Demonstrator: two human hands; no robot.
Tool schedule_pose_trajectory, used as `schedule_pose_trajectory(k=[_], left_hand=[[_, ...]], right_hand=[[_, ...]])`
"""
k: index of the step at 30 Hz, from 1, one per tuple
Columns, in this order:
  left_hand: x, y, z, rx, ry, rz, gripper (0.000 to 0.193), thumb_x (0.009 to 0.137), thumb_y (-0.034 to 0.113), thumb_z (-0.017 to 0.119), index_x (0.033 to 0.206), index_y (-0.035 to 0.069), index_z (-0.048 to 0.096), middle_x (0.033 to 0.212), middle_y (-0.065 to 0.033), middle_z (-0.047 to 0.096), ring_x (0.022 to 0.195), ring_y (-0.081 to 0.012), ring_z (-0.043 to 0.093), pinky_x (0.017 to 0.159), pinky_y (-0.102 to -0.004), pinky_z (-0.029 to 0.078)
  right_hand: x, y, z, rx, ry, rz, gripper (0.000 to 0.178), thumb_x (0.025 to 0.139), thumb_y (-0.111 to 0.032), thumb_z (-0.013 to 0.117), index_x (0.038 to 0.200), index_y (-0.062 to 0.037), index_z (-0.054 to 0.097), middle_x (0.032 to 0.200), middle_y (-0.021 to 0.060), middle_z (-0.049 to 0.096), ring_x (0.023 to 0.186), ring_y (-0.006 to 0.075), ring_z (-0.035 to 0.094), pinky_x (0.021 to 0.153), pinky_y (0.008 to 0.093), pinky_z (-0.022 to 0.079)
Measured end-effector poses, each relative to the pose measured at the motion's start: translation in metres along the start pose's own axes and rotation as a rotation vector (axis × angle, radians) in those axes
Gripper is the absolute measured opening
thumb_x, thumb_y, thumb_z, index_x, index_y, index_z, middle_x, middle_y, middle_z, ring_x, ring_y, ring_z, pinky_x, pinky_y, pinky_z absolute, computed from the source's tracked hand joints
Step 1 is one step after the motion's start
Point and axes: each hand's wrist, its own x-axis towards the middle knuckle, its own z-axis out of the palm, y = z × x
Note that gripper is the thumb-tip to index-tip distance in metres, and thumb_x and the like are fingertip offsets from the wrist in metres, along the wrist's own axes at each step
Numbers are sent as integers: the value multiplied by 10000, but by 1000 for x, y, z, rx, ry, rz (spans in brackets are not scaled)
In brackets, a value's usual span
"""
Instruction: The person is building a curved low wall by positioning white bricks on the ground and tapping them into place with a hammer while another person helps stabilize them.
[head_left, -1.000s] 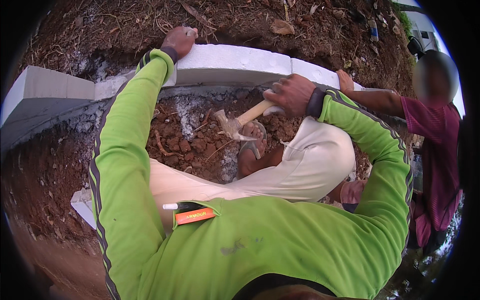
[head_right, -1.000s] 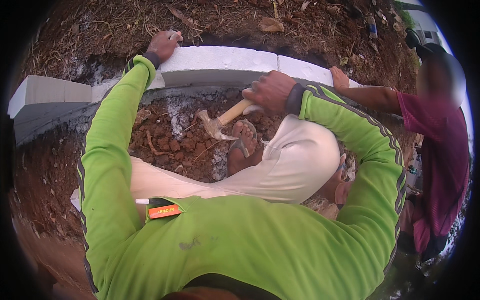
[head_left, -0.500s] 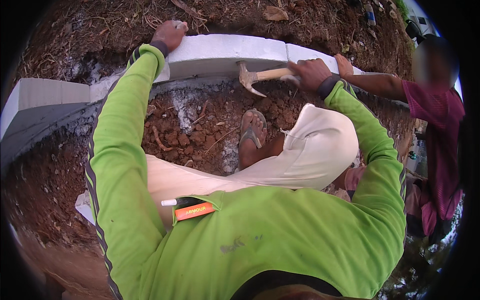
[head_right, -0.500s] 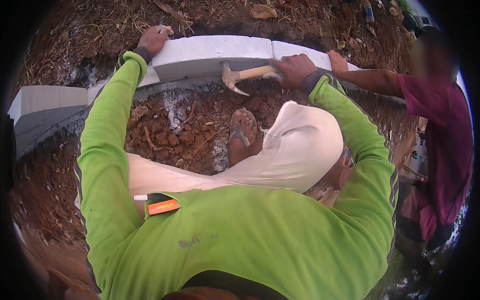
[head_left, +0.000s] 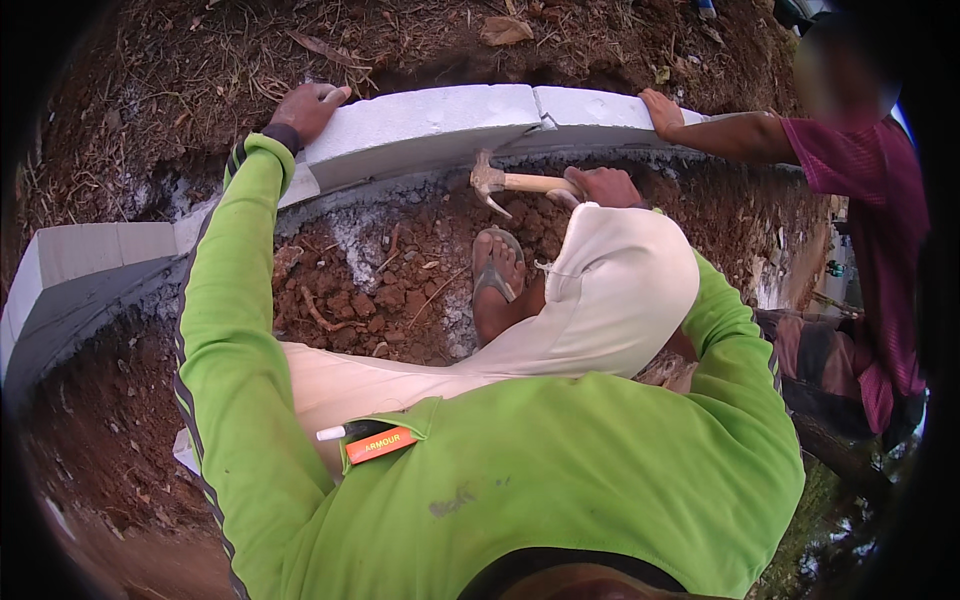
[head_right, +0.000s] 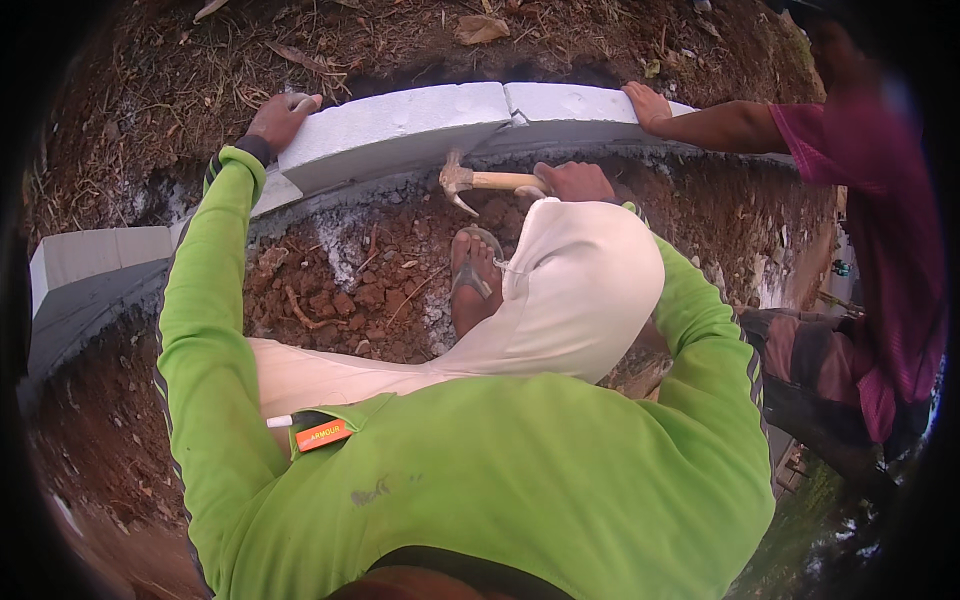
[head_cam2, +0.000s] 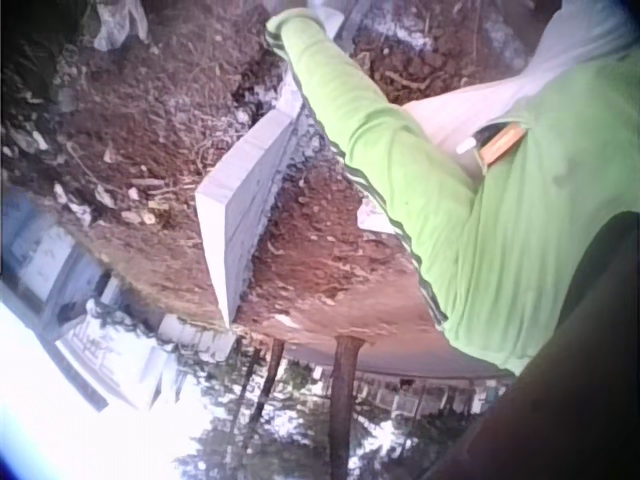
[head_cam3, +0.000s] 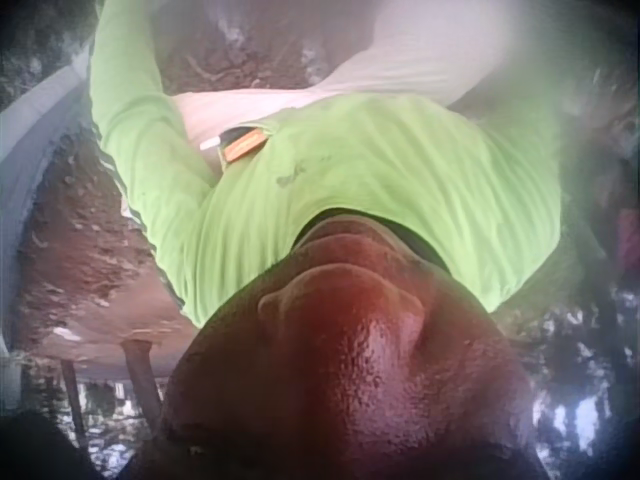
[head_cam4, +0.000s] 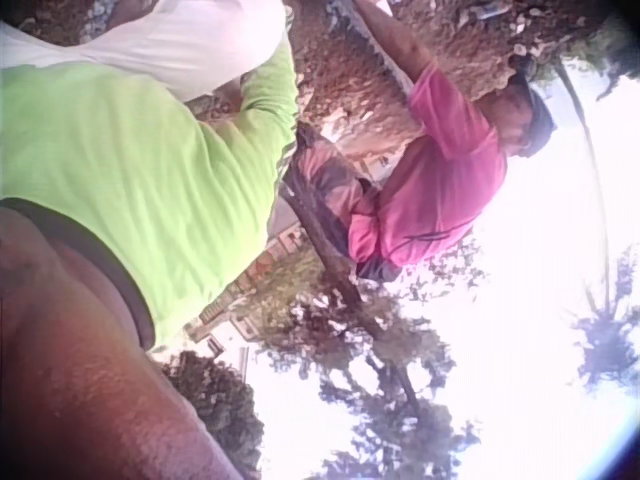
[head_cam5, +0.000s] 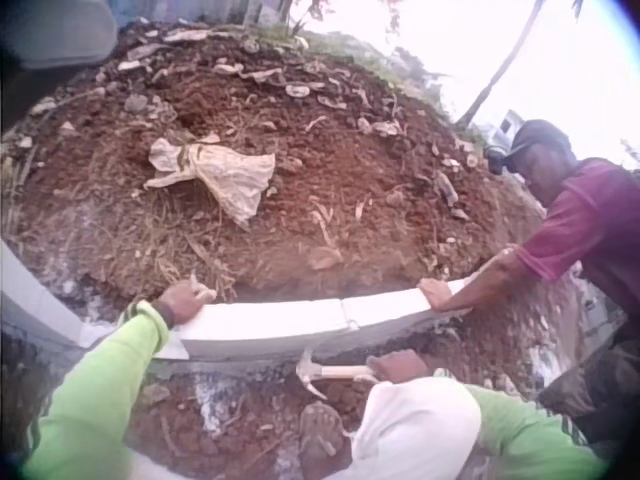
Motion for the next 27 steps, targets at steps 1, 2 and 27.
schedule_pose_trajectory(k=[1,2,27], left_hand=[[2,11,-4,44,-74,-19,605,959,597,495,1096,62,741,1053,-199,719,1006,-346,674,913,-421,494],[2,37,-13,90,-146,-28,627,950,617,500,1089,55,742,1043,-205,719,998,-342,676,902,-426,498],[-14,110,13,409,-235,266,793,604,405,858,1271,100,555,1081,-223,695,1033,-421,660,942,-475,512]], right_hand=[[-12,-5,3,60,-57,41,386,939,-485,589,1049,-116,583,817,178,681,785,409,673,689,527,511],[-21,-7,9,104,-62,77,385,939,-484,589,1050,-116,583,818,178,681,786,409,674,690,527,511],[-216,-25,160,599,40,780,362,934,-454,598,1069,-118,586,847,187,689,809,416,674,706,528,513]])
